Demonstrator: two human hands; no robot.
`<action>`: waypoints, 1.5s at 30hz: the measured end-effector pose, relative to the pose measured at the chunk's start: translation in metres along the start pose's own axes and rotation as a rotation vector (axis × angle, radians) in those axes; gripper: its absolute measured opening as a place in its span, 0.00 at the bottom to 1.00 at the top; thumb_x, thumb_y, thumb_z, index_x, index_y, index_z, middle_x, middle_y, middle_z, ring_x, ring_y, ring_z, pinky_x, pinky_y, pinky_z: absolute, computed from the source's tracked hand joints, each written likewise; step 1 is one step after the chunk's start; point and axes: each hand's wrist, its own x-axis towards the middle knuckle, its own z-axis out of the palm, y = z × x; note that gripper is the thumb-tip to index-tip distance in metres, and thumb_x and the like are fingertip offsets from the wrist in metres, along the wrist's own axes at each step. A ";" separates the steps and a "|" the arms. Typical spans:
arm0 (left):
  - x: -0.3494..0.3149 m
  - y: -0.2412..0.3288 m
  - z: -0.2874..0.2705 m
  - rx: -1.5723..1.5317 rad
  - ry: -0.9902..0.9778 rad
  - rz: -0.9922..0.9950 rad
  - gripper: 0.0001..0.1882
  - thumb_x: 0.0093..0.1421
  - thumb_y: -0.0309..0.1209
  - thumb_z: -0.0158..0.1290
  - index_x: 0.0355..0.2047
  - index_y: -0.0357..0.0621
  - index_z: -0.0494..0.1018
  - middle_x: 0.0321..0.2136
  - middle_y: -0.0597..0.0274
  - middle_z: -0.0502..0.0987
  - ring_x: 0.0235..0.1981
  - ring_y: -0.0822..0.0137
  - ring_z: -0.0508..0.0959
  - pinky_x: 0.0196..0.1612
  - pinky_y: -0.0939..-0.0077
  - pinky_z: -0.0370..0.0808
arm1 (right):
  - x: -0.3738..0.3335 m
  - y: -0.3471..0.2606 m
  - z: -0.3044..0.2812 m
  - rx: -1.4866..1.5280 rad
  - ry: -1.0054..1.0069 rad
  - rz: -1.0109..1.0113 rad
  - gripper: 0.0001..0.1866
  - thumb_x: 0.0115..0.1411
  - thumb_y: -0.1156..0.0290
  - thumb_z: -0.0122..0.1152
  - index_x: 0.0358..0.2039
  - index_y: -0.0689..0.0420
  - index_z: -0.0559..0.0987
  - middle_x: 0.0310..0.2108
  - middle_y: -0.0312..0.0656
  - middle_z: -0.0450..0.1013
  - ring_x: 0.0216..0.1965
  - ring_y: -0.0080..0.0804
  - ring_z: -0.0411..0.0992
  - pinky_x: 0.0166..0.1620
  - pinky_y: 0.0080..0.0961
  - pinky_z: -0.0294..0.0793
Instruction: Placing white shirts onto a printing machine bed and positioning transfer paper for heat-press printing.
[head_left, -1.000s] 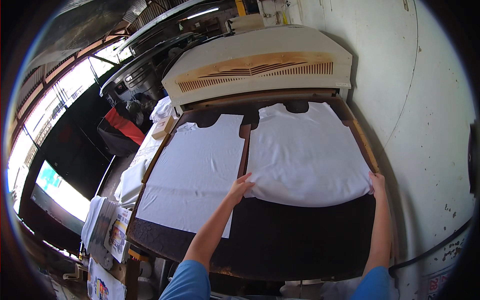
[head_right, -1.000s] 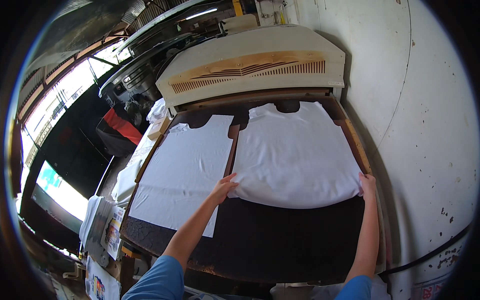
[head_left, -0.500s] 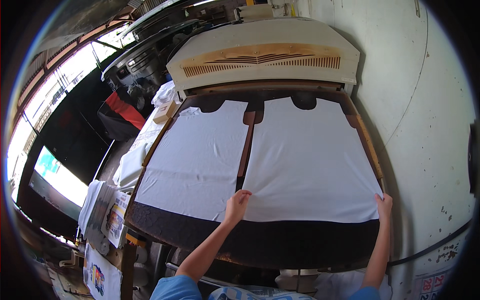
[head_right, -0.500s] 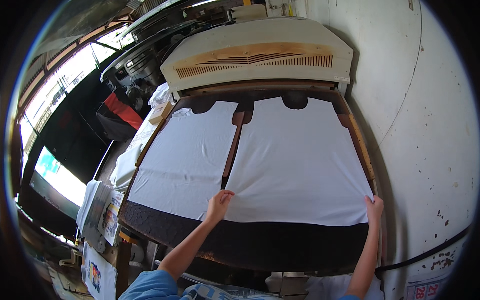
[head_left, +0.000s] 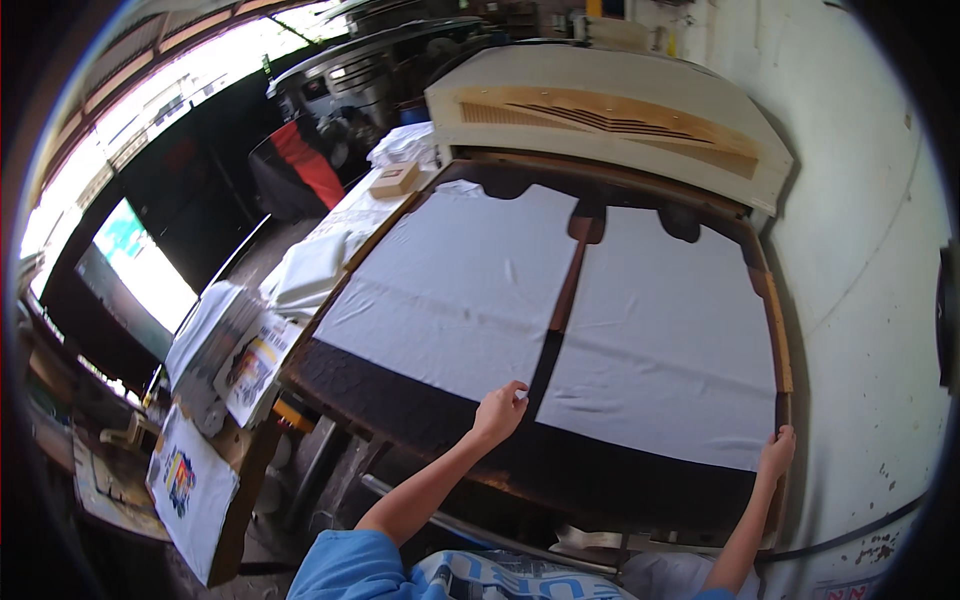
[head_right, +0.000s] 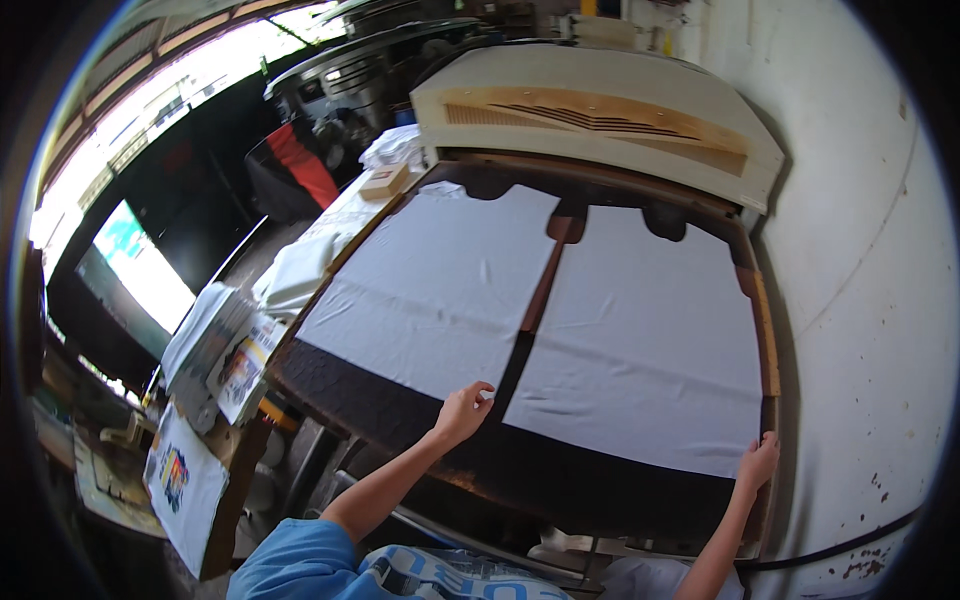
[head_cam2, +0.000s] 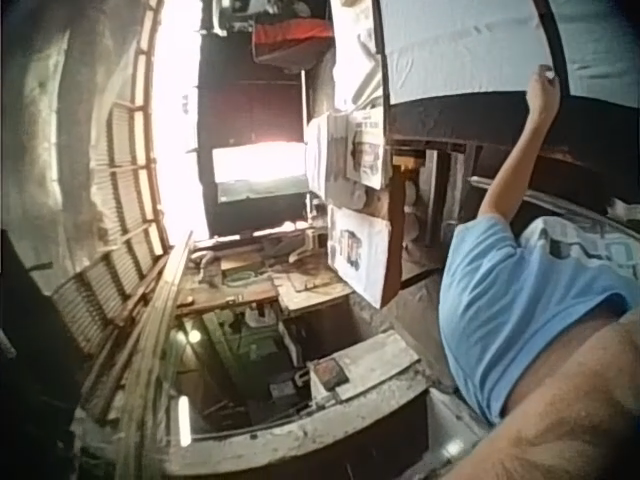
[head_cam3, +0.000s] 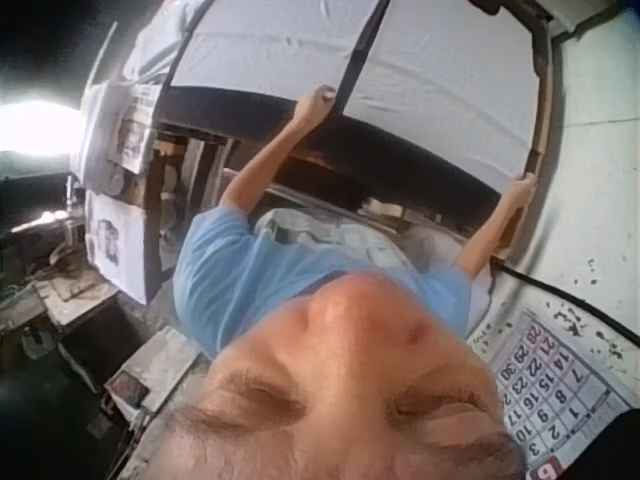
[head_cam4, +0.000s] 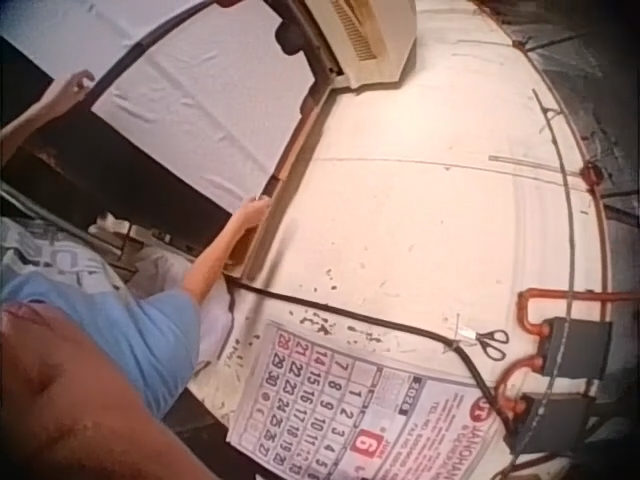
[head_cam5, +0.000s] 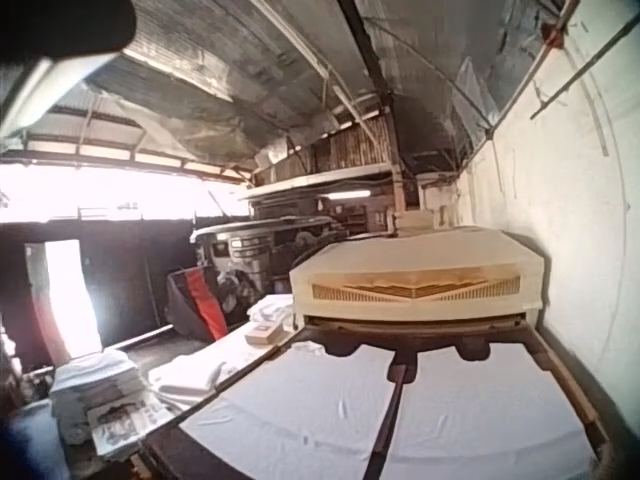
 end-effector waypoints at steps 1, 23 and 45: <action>-0.013 -0.005 -0.017 -0.037 -0.005 0.016 0.12 0.50 0.29 0.48 0.36 0.43 0.70 0.23 0.53 0.75 0.28 0.55 0.75 0.32 0.66 0.71 | -0.011 -0.008 0.001 0.091 0.057 -0.072 0.11 0.48 0.79 0.55 0.34 0.61 0.68 0.34 0.48 0.67 0.37 0.46 0.67 0.36 0.37 0.67; -0.314 -0.341 -0.338 0.088 0.729 -0.463 0.09 0.50 0.25 0.48 0.34 0.40 0.70 0.33 0.53 0.71 0.33 0.54 0.73 0.36 0.67 0.70 | -0.471 -0.540 -0.139 1.045 -0.672 -0.999 0.07 0.51 0.83 0.48 0.32 0.63 0.72 0.30 0.42 0.69 0.26 0.30 0.67 0.30 0.22 0.68; -0.115 -0.630 -0.370 0.779 0.204 -0.417 0.18 0.50 0.29 0.45 0.42 0.44 0.69 0.29 0.54 0.75 0.31 0.60 0.76 0.46 0.62 0.65 | -0.487 -0.722 -0.098 0.970 -0.514 -0.916 0.06 0.51 0.85 0.47 0.29 0.64 0.72 0.28 0.41 0.70 0.23 0.26 0.67 0.28 0.18 0.68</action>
